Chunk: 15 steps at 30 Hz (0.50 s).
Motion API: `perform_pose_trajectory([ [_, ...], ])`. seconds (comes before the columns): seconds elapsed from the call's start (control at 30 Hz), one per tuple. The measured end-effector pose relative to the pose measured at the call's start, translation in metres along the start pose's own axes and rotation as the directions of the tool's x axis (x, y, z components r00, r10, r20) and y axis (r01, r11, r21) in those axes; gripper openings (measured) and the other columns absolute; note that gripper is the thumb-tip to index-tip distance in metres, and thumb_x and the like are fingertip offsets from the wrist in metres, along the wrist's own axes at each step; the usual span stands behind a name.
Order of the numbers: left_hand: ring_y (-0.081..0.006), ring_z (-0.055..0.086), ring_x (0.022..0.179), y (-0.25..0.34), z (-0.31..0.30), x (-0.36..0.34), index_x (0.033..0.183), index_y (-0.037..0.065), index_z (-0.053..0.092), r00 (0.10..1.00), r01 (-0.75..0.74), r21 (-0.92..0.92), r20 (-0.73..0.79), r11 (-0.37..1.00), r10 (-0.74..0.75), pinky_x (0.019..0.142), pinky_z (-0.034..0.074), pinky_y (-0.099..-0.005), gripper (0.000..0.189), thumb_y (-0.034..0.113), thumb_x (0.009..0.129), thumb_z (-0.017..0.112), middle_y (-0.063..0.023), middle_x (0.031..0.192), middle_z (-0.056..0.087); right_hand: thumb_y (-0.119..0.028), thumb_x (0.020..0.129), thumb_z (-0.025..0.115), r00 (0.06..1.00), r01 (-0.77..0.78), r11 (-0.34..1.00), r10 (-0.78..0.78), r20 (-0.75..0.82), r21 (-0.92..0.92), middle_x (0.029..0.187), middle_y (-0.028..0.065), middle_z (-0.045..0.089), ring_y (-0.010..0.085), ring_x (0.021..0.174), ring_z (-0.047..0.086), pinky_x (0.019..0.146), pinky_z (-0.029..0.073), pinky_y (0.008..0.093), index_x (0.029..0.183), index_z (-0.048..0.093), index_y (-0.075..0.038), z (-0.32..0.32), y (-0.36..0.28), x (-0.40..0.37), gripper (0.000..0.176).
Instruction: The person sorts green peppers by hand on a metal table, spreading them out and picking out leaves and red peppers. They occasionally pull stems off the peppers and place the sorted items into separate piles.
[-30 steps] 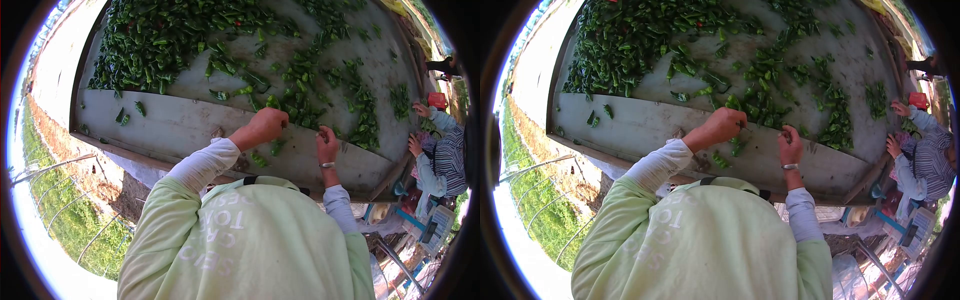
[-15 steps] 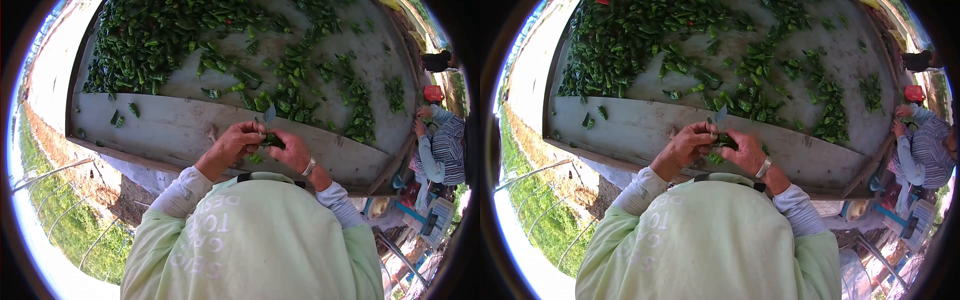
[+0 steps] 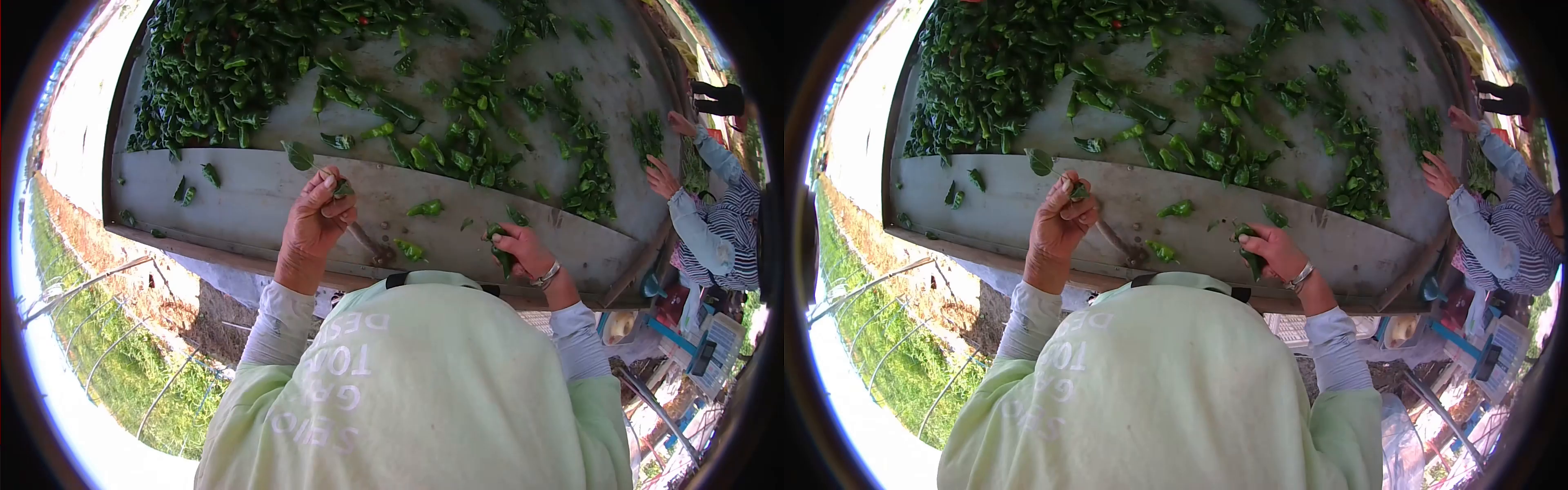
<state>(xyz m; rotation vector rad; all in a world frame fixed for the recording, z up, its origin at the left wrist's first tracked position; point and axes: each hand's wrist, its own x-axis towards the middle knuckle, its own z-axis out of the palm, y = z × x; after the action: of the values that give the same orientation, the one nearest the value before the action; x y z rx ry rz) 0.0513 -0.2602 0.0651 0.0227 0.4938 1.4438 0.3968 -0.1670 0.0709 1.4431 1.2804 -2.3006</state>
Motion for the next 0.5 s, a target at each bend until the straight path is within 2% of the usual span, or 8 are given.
perform_pose_trajectory([
  [0.07,-0.0039,0.035,0.054,-0.001,-0.001,0.005,0.105,0.009,0.056,1.0,-0.012,0.074,-0.003,0.997,0.012,0.054,0.033,-0.0221,0.018,0.012,0.087,0.056,0.0005,0.087,0.053,-0.025,0.089,0.05,0.992,0.083,0.981,-0.064,-0.112,0.173,0.063,-0.0014,0.055,-0.0004,0.039,0.035,0.032,0.025,0.016,0.11,0.055,-0.007,-0.011,-0.002,0.001,0.027],
  [0.2,-0.0042,0.035,0.054,-0.021,0.004,0.01,0.1,0.009,0.056,0.997,0.071,0.093,0.02,0.993,-0.073,0.053,0.032,-0.0218,0.013,0.01,0.087,0.056,0.0019,0.083,0.053,-0.028,0.091,0.05,0.979,0.166,0.947,-0.124,-0.163,0.274,0.064,-0.0005,0.056,-0.0002,0.038,0.036,0.033,0.024,0.0149,0.108,0.058,-0.009,-0.018,-0.016,0.003,0.027],
  [0.27,-0.004,0.04,0.057,-0.033,0.006,0.013,0.096,0.008,0.056,0.981,0.179,0.304,-0.121,0.936,-0.149,0.053,0.035,-0.0216,0.011,0.006,0.085,0.056,0.0029,0.08,0.053,-0.028,0.091,0.051,0.965,0.209,0.965,-0.177,-0.194,0.159,0.064,-0.0015,0.056,-0.001,0.039,0.034,0.034,0.023,0.0151,0.108,0.057,-0.01,-0.015,-0.024,0.002,0.026],
  [0.3,-0.004,0.04,0.057,-0.04,0.011,0.017,0.096,0.008,0.056,0.981,0.176,0.301,-0.129,0.937,-0.143,0.053,0.035,-0.0216,0.011,0.006,0.085,0.056,0.0029,0.08,0.053,-0.028,0.091,0.051,0.967,0.203,0.966,-0.174,-0.185,0.158,0.064,-0.0015,0.056,-0.001,0.039,0.034,0.034,0.023,0.0151,0.108,0.057,-0.01,-0.009,-0.029,0.002,0.026],
  [0.37,-0.0053,0.045,0.06,-0.052,0.025,0.031,0.093,0.008,0.057,0.944,0.33,0.503,-0.2,0.799,-0.264,0.054,0.038,-0.021,0.011,0.005,0.082,0.059,0.0028,0.077,0.054,-0.028,0.089,0.054,0.965,0.242,0.97,-0.243,-0.101,-0.022,0.065,0.0003,0.056,0.0034,0.045,0.041,0.039,0.032,0.0204,0.101,0.057,-0.004,0.009,-0.04,0.004,0.028],
  [0.4,-0.0053,0.045,0.06,-0.058,0.027,0.034,0.093,0.008,0.057,0.946,0.324,0.506,-0.192,0.8,-0.262,0.054,0.038,-0.021,0.011,0.005,0.082,0.059,0.0028,0.077,0.054,-0.028,0.089,0.054,0.963,0.248,0.968,-0.249,-0.104,-0.028,0.065,0.0003,0.056,0.0034,0.045,0.041,0.039,0.032,0.0204,0.101,0.057,-0.004,0.018,-0.042,0.007,0.028],
  [0.47,-0.0074,0.049,0.061,-0.07,0.029,0.036,0.093,0.006,0.057,0.912,0.392,0.567,-0.138,0.725,-0.386,0.055,0.04,-0.0207,0.014,0.006,0.08,0.062,0.001,0.078,0.055,-0.027,0.084,0.06,0.898,0.39,0.844,-0.436,-0.05,-0.368,0.065,0.0065,0.057,0.0128,0.055,0.05,0.051,0.041,0.0296,0.094,0.056,0.001,0.037,-0.037,0.011,0.03],
  [0.5,-0.0074,0.049,0.061,-0.074,0.033,0.034,0.093,0.006,0.057,0.911,0.393,0.57,-0.135,0.722,-0.39,0.055,0.04,-0.0207,0.014,0.006,0.08,0.062,0.001,0.078,0.055,-0.027,0.084,0.06,0.897,0.39,0.844,-0.439,-0.056,-0.368,0.065,0.0065,0.057,0.0128,0.055,0.05,0.051,0.041,0.0296,0.094,0.056,0.001,0.041,-0.033,0.013,0.03],
])
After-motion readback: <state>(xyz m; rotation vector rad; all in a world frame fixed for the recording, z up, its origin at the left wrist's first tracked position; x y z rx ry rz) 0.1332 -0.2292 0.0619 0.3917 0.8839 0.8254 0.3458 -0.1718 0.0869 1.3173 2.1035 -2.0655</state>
